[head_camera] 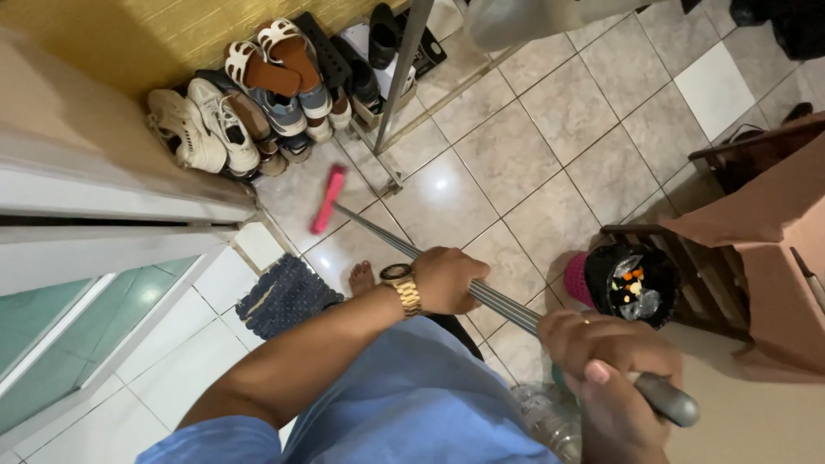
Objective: Sweeping the tiled floor using a pink broom to collect debris.
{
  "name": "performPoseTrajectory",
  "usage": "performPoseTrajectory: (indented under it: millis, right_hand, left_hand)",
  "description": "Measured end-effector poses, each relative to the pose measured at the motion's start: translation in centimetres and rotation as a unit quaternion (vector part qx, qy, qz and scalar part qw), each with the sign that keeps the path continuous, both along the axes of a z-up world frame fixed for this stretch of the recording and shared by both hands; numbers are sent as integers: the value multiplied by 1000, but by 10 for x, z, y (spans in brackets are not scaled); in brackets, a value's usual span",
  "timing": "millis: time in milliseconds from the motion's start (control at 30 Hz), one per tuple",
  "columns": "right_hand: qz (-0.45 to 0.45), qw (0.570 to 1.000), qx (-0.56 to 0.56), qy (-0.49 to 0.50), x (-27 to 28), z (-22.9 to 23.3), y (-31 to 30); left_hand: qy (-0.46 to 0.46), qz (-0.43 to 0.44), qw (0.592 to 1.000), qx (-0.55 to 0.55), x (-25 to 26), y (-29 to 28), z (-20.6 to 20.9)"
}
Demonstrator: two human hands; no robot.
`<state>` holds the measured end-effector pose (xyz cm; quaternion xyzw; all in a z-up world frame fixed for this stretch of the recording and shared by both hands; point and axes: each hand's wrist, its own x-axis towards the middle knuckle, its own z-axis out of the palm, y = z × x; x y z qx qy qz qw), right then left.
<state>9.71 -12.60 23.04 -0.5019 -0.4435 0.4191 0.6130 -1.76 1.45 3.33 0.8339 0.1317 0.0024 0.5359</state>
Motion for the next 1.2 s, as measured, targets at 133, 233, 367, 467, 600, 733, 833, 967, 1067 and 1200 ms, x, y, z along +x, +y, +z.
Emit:
performPoseTrajectory:
  millis: [133, 233, 367, 467, 600, 733, 833, 967, 1067, 1200]
  right_hand:
    - [10, 998, 26, 55, -2, -49, 12]
    - [9, 997, 26, 78, -11, -84, 21]
    - [-3, 996, 36, 83, 5, -111, 11]
    - [-21, 997, 32, 73, 9, -75, 10]
    - [-5, 999, 26, 45, 16, -33, 7]
    - [9, 995, 76, 68, 31, -27, -3]
    - [42, 995, 87, 26, 26, -39, 21]
    - [70, 997, -5, 32, 31, -131, 33]
    - [45, 998, 15, 36, 19, -183, 36]
    - [-3, 997, 35, 69, 6, -169, 28]
  left_hand:
    - [-9, 56, 998, 35, -18, 11, -39]
    - [47, 78, 995, 31, -23, 5, -87]
    - [22, 90, 995, -37, -10, -7, -103]
    - [39, 81, 996, 8, 14, -23, -85]
    - [26, 35, 999, -19, 24, -20, -42]
    - [-28, 66, 997, -18, 22, -17, -5]
    - [-50, 94, 994, -6, 19, -7, -13]
    - [-30, 90, 994, 50, 11, 21, -65]
    - [-28, 98, 992, 77, -9, 31, -141]
    - [-19, 140, 984, 105, -16, 24, -203]
